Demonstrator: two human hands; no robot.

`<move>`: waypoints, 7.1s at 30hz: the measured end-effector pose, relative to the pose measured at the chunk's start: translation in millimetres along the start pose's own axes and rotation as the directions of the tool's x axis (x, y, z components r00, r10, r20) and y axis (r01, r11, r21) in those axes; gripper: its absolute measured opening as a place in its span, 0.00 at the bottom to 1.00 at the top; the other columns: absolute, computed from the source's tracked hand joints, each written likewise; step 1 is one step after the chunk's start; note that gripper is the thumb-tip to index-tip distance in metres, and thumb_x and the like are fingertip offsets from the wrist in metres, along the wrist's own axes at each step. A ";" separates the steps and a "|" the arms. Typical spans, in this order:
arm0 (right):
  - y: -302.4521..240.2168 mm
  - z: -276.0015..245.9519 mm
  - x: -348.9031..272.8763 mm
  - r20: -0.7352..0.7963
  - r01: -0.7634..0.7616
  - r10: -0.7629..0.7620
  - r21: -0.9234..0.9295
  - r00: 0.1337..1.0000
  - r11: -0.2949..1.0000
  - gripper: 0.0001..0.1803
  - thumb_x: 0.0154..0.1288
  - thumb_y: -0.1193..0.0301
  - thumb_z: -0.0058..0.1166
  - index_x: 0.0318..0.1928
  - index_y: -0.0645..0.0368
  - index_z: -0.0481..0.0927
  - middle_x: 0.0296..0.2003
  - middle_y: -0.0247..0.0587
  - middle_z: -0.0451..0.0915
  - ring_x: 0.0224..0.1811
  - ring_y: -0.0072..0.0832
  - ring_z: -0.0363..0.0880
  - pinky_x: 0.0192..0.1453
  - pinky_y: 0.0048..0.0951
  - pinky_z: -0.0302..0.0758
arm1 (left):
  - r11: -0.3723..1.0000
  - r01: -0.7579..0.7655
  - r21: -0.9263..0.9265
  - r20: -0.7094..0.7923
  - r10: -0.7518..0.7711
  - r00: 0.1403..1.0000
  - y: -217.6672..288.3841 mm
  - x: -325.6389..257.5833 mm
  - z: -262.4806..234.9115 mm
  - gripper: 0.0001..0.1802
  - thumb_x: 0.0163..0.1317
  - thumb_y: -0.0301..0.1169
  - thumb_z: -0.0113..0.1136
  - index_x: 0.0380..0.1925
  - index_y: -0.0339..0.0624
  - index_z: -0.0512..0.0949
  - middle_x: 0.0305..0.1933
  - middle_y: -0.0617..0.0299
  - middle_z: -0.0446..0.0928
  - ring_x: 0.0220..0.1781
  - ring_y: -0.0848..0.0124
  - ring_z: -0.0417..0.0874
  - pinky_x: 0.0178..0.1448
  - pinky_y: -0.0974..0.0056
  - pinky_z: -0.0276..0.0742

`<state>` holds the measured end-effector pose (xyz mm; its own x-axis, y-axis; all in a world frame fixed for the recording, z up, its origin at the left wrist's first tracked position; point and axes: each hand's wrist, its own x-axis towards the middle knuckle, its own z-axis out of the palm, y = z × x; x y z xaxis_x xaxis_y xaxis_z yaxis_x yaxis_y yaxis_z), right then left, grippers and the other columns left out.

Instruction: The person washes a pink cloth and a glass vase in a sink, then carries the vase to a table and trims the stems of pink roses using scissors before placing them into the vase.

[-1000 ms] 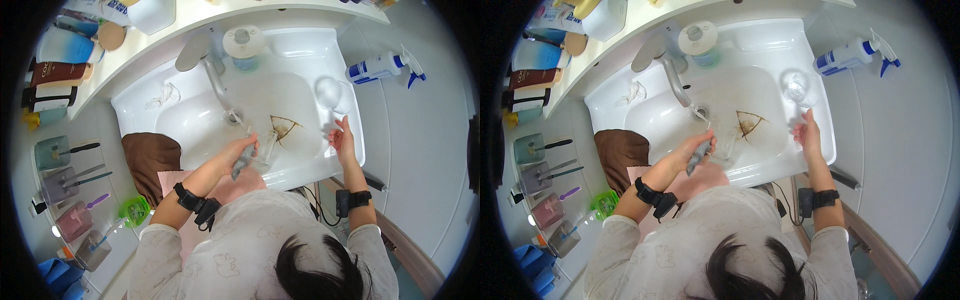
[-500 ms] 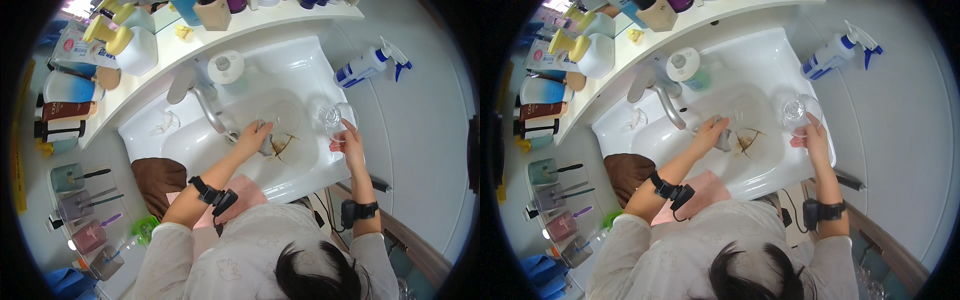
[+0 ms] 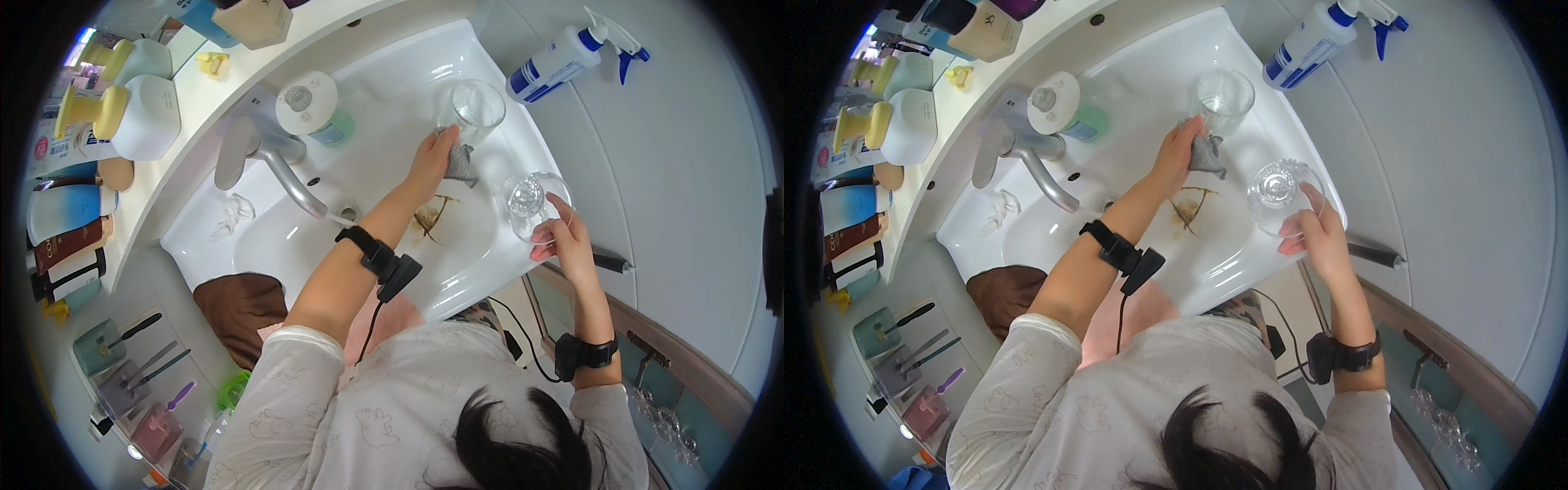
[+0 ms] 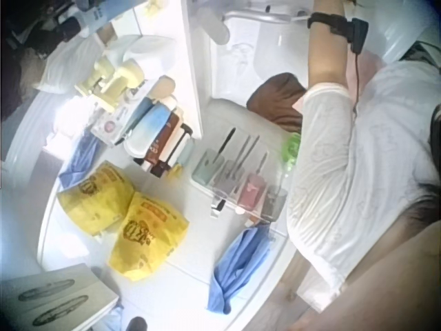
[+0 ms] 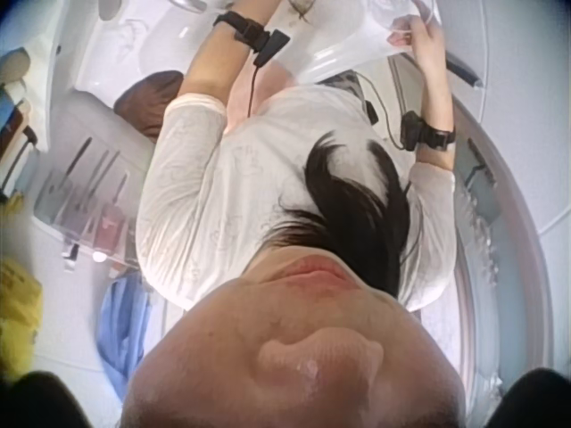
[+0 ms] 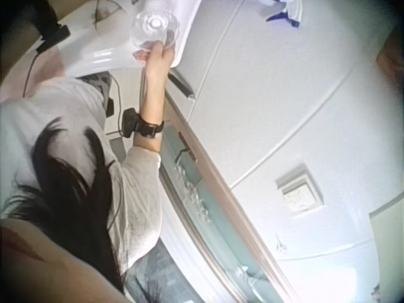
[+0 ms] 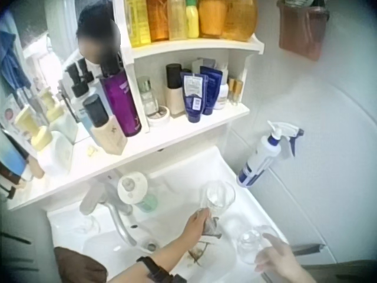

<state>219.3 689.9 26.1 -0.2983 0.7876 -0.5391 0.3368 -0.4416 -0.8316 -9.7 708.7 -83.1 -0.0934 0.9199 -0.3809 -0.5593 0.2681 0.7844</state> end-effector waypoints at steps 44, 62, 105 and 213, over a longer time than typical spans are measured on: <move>70.6 232.8 123.9 0.735 -0.774 0.500 0.054 0.459 0.631 0.33 0.56 0.44 0.41 0.53 0.54 0.63 0.51 0.41 0.67 0.53 0.35 0.66 0.55 0.42 0.64 | 0.918 0.372 0.138 -0.401 -0.292 0.868 -4.3 -165.7 -164.3 0.19 0.55 0.37 0.49 0.46 0.41 0.69 0.31 0.61 0.72 0.29 0.74 0.73 0.29 0.71 0.70; 62.8 238.2 135.9 0.669 -0.665 0.574 -0.156 0.473 0.730 0.31 0.56 0.44 0.42 0.54 0.50 0.63 0.49 0.37 0.68 0.50 0.35 0.67 0.52 0.42 0.67 | 0.396 -0.236 0.888 0.175 0.183 0.967 11.3 -169.9 -173.5 0.07 0.50 0.24 0.52 0.32 0.38 0.73 0.39 0.51 0.72 0.40 0.55 0.73 0.42 0.61 0.69; 92.0 234.8 132.6 0.621 -0.823 0.645 0.000 0.445 0.567 0.20 0.58 0.49 0.43 0.40 0.52 0.69 0.36 0.35 0.72 0.40 0.30 0.73 0.40 0.36 0.73 | 0.250 -0.347 0.904 0.249 0.352 0.902 -24.6 -169.6 -153.2 0.21 0.44 0.36 0.58 0.37 0.34 0.71 0.42 0.49 0.71 0.48 0.54 0.69 0.58 0.56 0.59; 63.0 232.3 124.4 0.623 -0.615 0.553 -0.143 0.553 0.775 0.29 0.60 0.43 0.32 0.37 0.58 0.69 0.20 0.36 0.70 0.18 0.24 0.72 0.19 0.19 0.69 | 0.708 -0.073 0.703 -0.123 0.223 0.967 -17.4 -160.5 -152.7 0.13 0.50 0.34 0.60 0.34 0.40 0.73 0.32 0.59 0.76 0.34 0.67 0.77 0.37 0.66 0.71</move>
<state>-4.1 660.2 -124.4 -0.5349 -0.0770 -0.8414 0.5722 -0.7657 -0.2938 -110.8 512.7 -110.3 -0.3162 0.9141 -0.2540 0.1900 0.3233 0.9270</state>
